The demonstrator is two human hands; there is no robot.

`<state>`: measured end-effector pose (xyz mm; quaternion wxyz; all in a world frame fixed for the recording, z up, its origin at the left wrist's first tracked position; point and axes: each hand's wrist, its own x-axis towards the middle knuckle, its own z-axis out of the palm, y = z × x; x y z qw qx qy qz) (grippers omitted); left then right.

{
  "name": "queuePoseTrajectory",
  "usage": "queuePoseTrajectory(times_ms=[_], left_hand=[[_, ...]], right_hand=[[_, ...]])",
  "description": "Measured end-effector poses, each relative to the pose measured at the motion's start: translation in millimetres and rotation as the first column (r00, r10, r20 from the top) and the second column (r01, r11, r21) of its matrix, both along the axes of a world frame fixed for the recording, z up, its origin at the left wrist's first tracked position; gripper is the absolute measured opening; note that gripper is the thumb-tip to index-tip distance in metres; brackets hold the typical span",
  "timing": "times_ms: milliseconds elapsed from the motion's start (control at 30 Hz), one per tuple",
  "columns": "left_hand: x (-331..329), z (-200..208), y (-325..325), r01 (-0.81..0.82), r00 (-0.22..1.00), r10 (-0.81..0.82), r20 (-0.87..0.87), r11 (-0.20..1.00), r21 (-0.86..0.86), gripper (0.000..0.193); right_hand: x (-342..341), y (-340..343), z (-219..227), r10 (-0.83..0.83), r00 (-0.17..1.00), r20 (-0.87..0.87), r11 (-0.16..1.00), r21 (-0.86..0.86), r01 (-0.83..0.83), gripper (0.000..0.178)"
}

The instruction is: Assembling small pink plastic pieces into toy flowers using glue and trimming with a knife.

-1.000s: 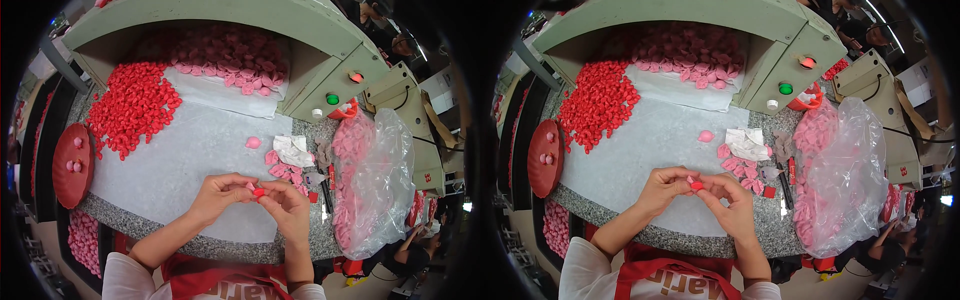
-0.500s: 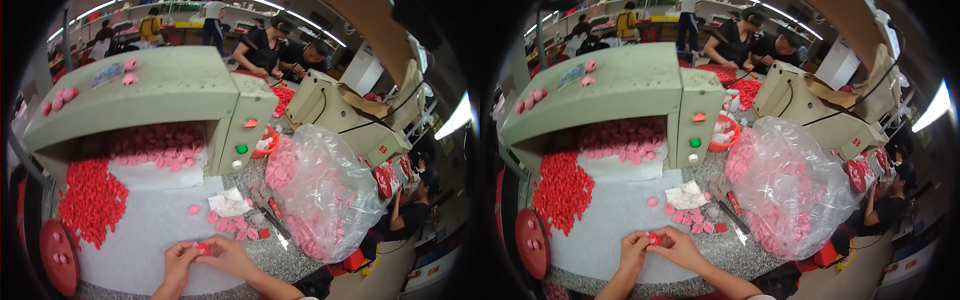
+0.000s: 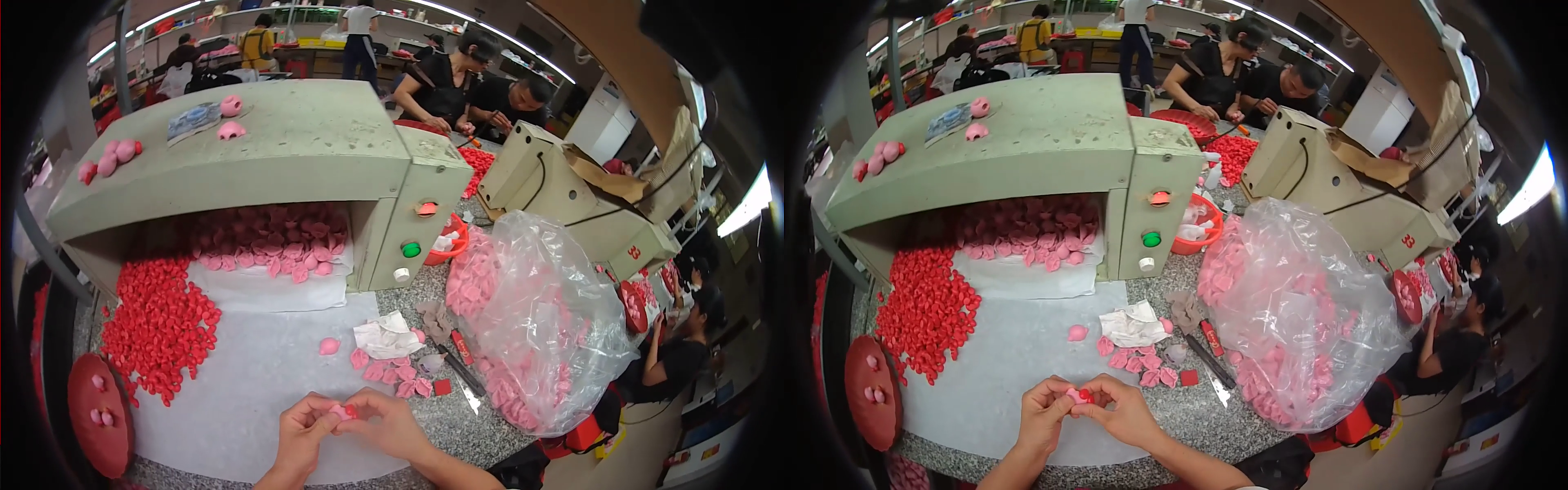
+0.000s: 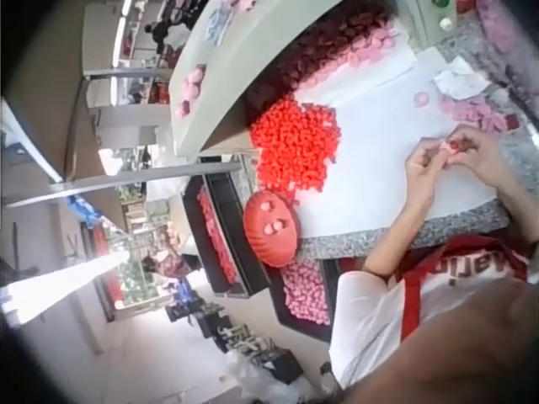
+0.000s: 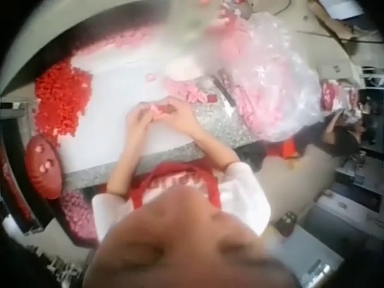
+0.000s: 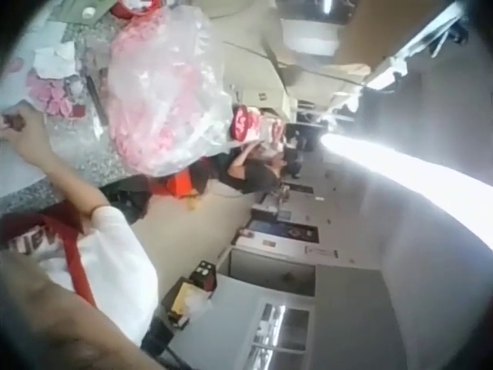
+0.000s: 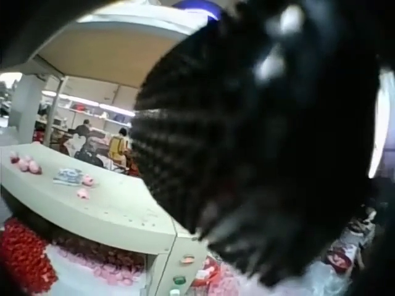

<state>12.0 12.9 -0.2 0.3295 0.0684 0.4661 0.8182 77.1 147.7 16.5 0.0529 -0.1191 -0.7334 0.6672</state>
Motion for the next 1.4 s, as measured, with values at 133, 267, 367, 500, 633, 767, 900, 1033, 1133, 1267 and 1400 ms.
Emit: queuePoseTrajectory(times_ms=[133, 267, 367, 500, 633, 767, 900, 1033, 1133, 1267, 1400], left_hand=[[5, 9, 3, -0.019, 0.995, 0.024, -0.098, 0.998, 0.052, 0.008], [7, 20, -9, -0.001, 0.981, 0.007, -0.196, 0.999, 0.032, 0.011], [11, 0, -21, 0.094, 0.981, -0.105, -0.165, 0.993, -0.071, 0.020], [8, -3, -15, 0.084, 0.996, -0.084, -0.037, 0.996, 0.003, 0.019], [-3, -4, -20, 0.048, 0.971, -0.080, -0.225, 0.988, -0.147, 0.012], [-14, 2, -8, 0.122, 0.992, -0.125, -0.023, 0.989, -0.089, 0.014], [-12, -7, -1, 0.127, 0.992, -0.127, -0.011, 0.991, -0.042, 0.015], [-5, -11, -2, 0.131, 0.991, -0.129, 0.028, 0.990, -0.048, 0.012], [0, -17, -5, 0.092, 0.991, -0.088, 0.101, 0.995, -0.033, 0.010], [2, -24, -3, 0.026, 0.992, -0.021, 0.125, 0.999, -0.044, 0.010], [-3, -22, 0, 0.029, 0.990, -0.021, 0.142, 0.998, -0.052, 0.011]], right_hand=[[0, 4, -5, 0.046, 0.987, -0.157, 0.994, 0.102, -0.030, 0.023], [1, -6, 3, 0.034, 0.949, -0.314, 0.955, 0.291, 0.062, 0.023], [19, 0, -5, 0.177, 0.981, 0.081, 0.916, 0.350, -0.195, 0.053], [11, 5, -13, 0.154, 0.986, 0.058, 0.939, 0.303, -0.164, 0.043], [-13, 5, -5, 0.120, 0.972, -0.202, 0.954, 0.294, -0.056, 0.028], [-12, 8, 4, 0.043, 0.995, -0.092, 0.982, 0.189, -0.025, 0.030], [-8, 11, -4, 0.047, 0.999, -0.008, 0.995, 0.090, -0.046, 0.028], [-1, 6, -8, 0.008, 0.999, -0.033, 0.993, 0.121, -0.004, 0.024], [-1, 0, -9, -0.006, 0.997, -0.073, 0.971, 0.238, 0.023, 0.021], [-4, -3, -11, -0.040, 0.995, -0.091, 0.939, 0.337, 0.069, 0.019], [-7, -7, -13, -0.082, 0.980, -0.180, 0.894, 0.421, 0.152, 0.019]])
